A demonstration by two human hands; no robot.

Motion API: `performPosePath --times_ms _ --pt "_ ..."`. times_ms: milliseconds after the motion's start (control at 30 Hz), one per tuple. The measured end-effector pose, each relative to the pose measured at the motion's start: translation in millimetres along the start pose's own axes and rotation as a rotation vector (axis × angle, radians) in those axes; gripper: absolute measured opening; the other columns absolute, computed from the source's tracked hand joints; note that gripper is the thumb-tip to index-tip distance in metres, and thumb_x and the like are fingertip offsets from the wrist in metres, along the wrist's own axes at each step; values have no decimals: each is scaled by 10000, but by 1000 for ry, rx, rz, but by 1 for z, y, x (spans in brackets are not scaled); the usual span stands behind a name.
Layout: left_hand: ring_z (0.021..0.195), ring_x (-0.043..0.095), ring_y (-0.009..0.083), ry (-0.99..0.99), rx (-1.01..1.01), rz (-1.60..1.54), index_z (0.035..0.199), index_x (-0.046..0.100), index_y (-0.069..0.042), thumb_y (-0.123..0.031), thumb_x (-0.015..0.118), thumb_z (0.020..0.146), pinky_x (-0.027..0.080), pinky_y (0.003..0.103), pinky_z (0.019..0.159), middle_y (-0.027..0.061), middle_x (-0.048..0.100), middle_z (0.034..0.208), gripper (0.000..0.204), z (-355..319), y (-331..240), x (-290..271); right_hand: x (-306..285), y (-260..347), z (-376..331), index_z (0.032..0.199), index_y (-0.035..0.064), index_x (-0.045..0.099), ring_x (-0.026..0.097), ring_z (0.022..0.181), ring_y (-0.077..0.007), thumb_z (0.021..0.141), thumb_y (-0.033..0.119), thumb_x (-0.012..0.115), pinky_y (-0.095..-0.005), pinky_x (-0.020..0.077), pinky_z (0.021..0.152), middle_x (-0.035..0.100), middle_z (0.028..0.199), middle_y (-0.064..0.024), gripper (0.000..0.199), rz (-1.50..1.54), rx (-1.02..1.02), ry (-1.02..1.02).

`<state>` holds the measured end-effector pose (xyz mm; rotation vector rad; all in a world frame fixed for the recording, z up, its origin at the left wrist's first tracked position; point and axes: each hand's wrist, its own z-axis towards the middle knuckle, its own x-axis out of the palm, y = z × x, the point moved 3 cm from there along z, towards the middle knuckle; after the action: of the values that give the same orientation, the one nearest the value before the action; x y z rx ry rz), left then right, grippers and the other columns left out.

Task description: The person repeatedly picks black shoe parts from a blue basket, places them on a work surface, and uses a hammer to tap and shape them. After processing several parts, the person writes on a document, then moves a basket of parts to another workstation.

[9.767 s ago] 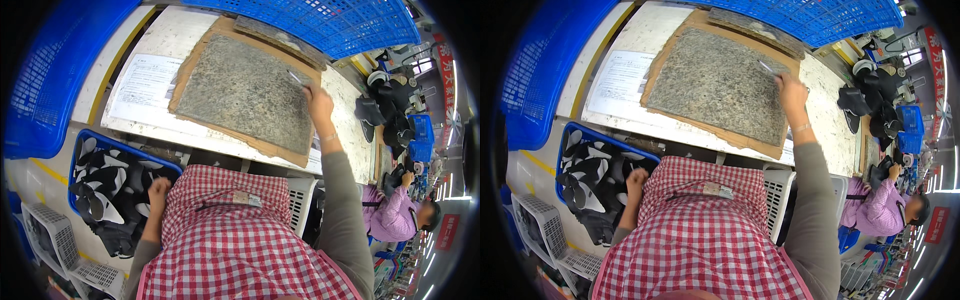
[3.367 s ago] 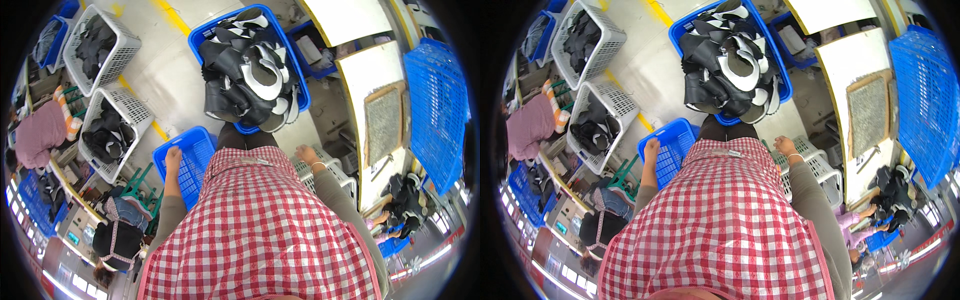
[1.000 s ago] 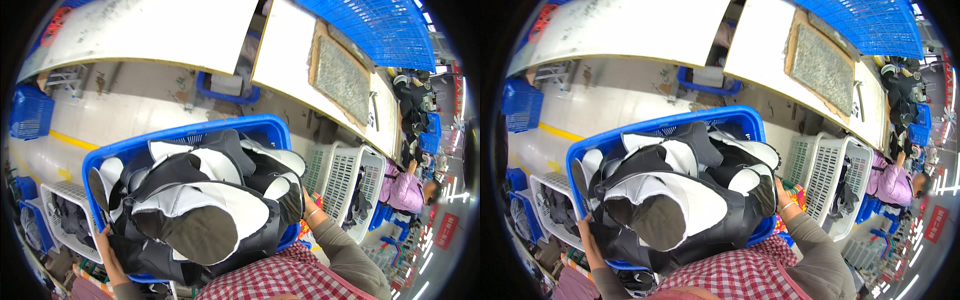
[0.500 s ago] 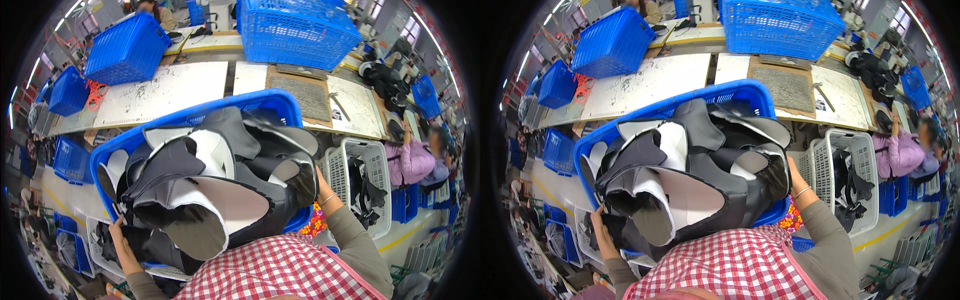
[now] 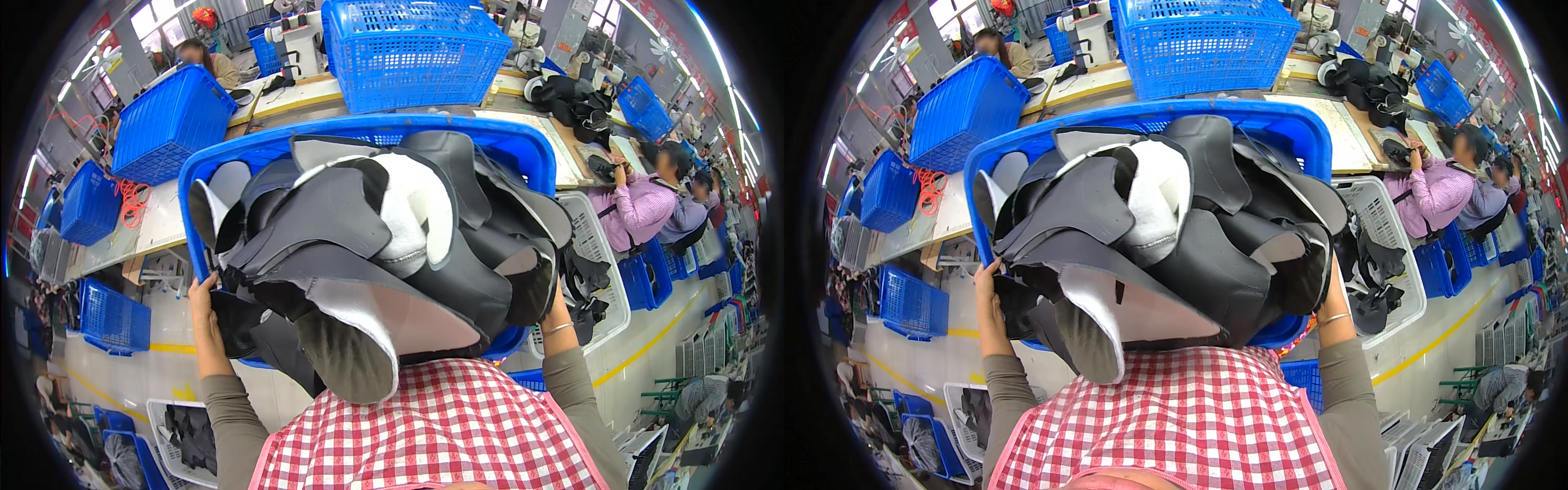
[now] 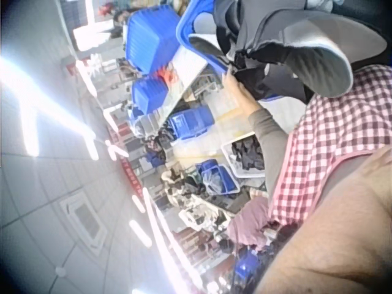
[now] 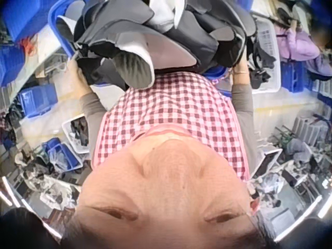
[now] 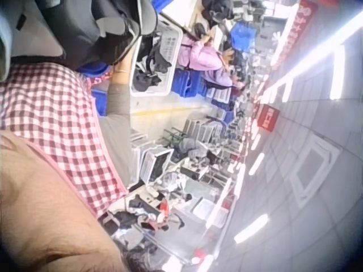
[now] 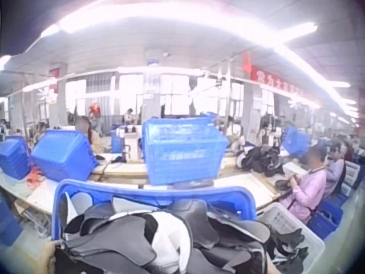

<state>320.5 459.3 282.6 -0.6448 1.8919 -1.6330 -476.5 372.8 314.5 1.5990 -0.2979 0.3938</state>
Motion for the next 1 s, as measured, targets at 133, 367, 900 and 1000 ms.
performPosePath --times_ms 133,367,900,1000 --pt "718 527 89 80 -14 9 897 687 -69 -103 760 853 396 261 688 -38 594 790 92 11 -17 73 -54 -6 -4 1301 40 643 662 1107 -256 1081 302 468 -369 545 982 693 1227 -113 385 -349 -213 -103" --pt "754 552 108 79 76 199 922 725 -42 -84 755 828 417 260 736 -11 630 817 107 26 -60 201 -156 -21 50 1307 29 637 646 1155 -289 1071 349 454 -396 504 1050 690 1246 -133 438 145 56 -125" --pt "685 484 91 12 30 -38 890 679 -83 -169 756 891 373 264 650 -34 558 747 115 124 -93 371 -177 76 263 1345 14 590 629 1141 -235 1068 276 519 -364 519 1005 657 1265 -119 388 376 52 -132" --pt "686 465 88 2 -4 -36 873 673 -84 -214 757 909 356 271 647 -42 538 747 159 158 -98 395 -147 104 319 1380 42 571 599 1207 -271 1079 393 501 -395 484 1060 631 1308 -105 468 71 -7 -116"
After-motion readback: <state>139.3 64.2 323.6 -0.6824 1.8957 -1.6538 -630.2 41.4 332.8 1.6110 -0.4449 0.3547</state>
